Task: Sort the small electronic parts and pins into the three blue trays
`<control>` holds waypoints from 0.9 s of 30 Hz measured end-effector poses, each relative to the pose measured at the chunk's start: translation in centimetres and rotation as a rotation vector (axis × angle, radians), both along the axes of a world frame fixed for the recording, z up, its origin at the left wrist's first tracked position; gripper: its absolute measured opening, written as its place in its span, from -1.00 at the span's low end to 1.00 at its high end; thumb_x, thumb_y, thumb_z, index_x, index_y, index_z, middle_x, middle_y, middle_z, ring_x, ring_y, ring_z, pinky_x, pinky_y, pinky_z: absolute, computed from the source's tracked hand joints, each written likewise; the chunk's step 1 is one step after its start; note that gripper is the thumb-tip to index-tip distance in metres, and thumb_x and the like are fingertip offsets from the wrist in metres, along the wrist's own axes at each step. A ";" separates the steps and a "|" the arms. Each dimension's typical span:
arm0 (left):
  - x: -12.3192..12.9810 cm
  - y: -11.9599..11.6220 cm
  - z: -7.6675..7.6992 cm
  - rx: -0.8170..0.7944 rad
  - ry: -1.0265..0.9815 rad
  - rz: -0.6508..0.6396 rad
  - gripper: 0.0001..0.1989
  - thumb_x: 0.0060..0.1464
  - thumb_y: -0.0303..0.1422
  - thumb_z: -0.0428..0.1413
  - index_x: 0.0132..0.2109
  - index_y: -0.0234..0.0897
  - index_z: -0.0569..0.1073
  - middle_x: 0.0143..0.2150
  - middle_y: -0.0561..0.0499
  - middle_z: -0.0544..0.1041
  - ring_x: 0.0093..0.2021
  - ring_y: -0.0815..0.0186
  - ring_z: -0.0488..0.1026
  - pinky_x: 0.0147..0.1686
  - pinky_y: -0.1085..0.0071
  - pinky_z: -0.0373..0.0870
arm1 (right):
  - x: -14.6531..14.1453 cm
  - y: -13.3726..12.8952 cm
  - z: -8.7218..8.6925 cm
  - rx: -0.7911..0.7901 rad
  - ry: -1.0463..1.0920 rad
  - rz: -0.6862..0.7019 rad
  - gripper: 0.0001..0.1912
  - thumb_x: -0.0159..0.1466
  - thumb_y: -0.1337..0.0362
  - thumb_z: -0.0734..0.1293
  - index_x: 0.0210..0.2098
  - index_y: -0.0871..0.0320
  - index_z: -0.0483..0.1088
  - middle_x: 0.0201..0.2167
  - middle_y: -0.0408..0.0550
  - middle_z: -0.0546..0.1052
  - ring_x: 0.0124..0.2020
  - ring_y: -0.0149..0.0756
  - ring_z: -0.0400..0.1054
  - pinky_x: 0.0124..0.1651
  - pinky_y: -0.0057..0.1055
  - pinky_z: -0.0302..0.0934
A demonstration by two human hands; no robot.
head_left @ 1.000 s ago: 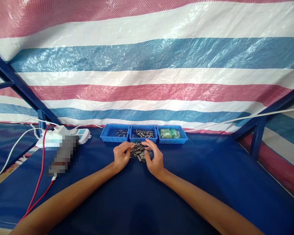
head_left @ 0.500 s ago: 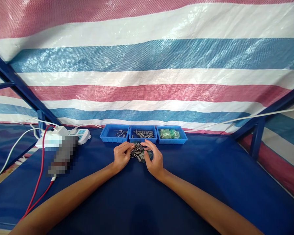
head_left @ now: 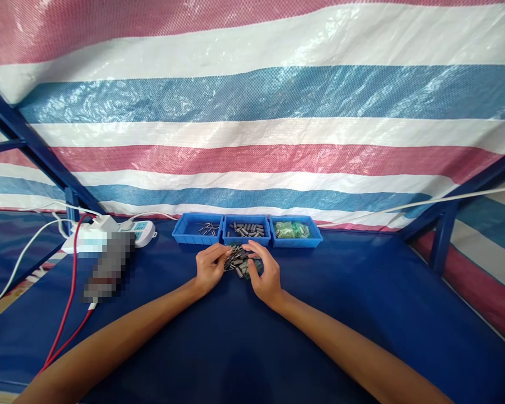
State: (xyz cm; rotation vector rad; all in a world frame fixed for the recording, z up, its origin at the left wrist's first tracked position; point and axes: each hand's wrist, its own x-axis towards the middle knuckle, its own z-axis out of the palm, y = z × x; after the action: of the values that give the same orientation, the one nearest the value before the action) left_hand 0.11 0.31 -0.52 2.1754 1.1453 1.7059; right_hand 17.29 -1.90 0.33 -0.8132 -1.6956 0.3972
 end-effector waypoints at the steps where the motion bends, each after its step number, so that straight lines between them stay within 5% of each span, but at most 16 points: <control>1: 0.0 0.0 0.0 0.002 -0.002 -0.001 -0.86 0.13 -0.41 0.09 -0.28 -0.30 0.55 -0.40 -0.03 0.55 -0.43 0.35 0.46 -0.40 0.45 0.40 | 0.0 0.0 0.0 0.002 0.001 0.001 -0.56 0.30 0.39 0.16 0.16 0.09 0.17 -0.04 0.05 0.46 -0.02 -0.19 0.38 -0.06 -0.22 0.39; 27: 0.0 -0.2 0.5 -0.059 -0.029 -0.036 -0.88 0.13 -0.43 0.09 -0.29 -0.32 0.53 -0.41 -0.01 0.52 -0.42 0.36 0.43 -0.39 0.46 0.34 | 0.0 0.0 0.1 0.029 -0.039 0.023 -0.57 0.30 0.40 0.14 0.16 0.11 0.18 0.02 0.06 0.44 0.03 -0.17 0.35 -0.03 -0.20 0.37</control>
State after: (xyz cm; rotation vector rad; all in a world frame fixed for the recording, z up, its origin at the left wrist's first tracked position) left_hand 0.08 0.11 -0.01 2.1165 1.1279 1.6620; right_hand 17.31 -1.93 0.46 -0.7854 -1.7447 0.3731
